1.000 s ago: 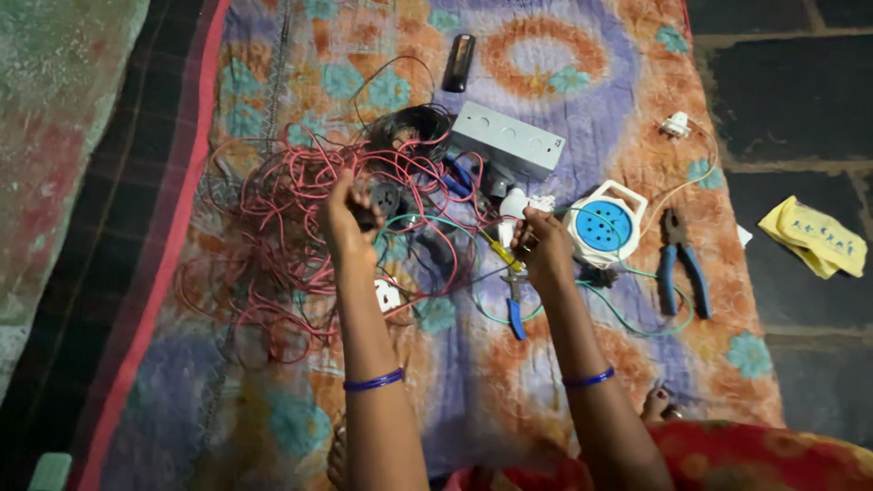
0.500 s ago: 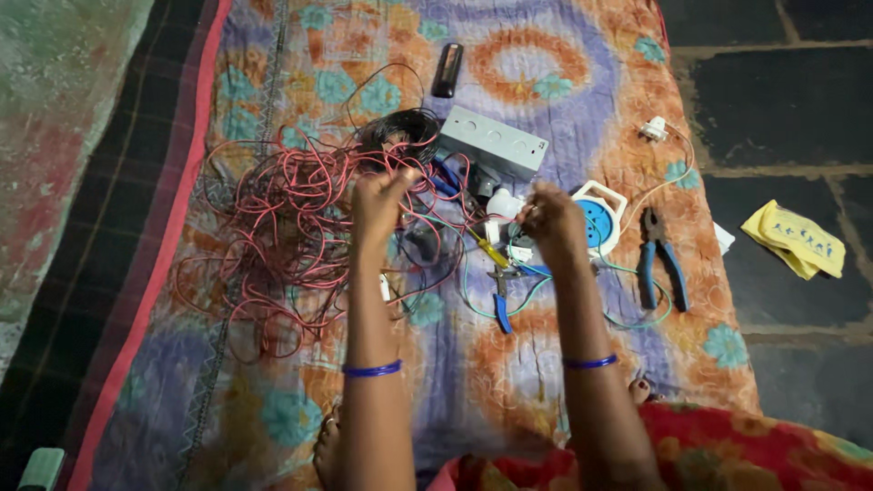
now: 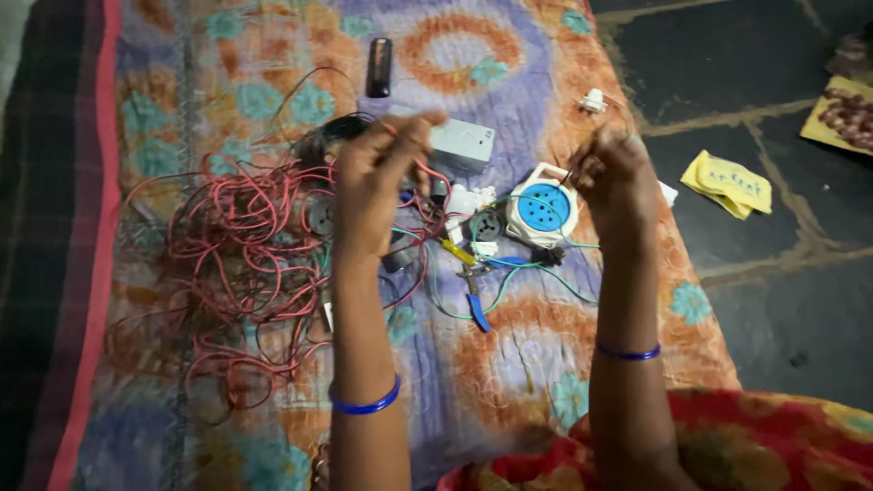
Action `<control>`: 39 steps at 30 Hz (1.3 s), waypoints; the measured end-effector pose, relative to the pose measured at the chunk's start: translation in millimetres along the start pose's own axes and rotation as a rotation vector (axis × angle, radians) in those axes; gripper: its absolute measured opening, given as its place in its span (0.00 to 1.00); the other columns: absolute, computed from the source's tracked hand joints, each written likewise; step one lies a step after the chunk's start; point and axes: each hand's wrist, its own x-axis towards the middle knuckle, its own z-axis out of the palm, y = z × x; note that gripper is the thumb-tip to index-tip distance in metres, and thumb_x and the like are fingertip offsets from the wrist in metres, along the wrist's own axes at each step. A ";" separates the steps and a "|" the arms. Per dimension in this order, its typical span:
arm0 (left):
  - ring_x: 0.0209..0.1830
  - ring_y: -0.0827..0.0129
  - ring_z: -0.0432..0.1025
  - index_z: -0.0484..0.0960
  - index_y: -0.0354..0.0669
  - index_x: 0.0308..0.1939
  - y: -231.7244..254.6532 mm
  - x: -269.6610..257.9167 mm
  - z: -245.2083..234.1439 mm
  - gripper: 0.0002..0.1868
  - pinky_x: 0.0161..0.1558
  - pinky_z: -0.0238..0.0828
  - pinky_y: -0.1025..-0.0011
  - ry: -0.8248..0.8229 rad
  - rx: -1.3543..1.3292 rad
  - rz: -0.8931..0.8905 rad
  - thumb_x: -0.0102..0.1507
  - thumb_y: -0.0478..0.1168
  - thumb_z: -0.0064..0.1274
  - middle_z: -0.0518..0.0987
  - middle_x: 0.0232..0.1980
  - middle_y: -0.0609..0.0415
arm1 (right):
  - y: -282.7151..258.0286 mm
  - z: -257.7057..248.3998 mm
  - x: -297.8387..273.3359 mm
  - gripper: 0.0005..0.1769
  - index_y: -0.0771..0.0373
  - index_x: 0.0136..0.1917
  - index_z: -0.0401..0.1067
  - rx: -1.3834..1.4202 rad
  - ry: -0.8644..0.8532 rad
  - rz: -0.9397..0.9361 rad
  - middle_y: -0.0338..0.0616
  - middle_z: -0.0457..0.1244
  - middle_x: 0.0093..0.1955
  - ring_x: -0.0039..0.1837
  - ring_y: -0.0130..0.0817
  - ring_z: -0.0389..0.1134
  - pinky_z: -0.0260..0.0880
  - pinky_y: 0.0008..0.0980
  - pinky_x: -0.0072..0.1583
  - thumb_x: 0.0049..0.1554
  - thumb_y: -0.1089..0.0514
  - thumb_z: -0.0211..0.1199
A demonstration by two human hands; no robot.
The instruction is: The person strips the insulation from red and black wires using pliers and a screwdriver, then twists the exposed ends and connects them to a small black electrical component. The person works on a bed covered with a patterned sheet, surrounded by various electrical parts and tools.
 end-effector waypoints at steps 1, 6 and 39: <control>0.26 0.82 0.67 0.87 0.38 0.53 -17.7 3.0 3.4 0.16 0.28 0.65 0.79 -0.028 0.095 -0.059 0.69 0.45 0.57 0.75 0.31 0.61 | 14.4 -8.5 -0.5 0.10 0.58 0.47 0.70 -0.078 0.026 0.047 0.38 0.65 0.40 0.41 0.27 0.63 0.64 0.28 0.44 0.67 0.51 0.62; 0.35 0.81 0.73 0.87 0.36 0.51 -131.7 -7.9 14.5 0.15 0.37 0.68 0.78 -0.240 0.444 -0.080 0.66 0.42 0.61 0.82 0.39 0.61 | 110.9 -81.3 -8.6 0.05 0.58 0.40 0.70 -0.292 0.361 0.180 0.39 0.67 0.37 0.36 0.23 0.64 0.64 0.25 0.38 0.57 0.57 0.61; 0.25 0.75 0.66 0.84 0.35 0.44 -270.9 -13.0 -3.4 0.17 0.27 0.65 0.72 -0.020 0.203 -0.534 0.69 0.48 0.53 0.73 0.30 0.58 | 192.4 -120.7 -22.9 0.08 0.60 0.49 0.67 0.115 0.489 0.039 0.42 0.65 0.36 0.32 0.25 0.63 0.61 0.22 0.33 0.66 0.54 0.60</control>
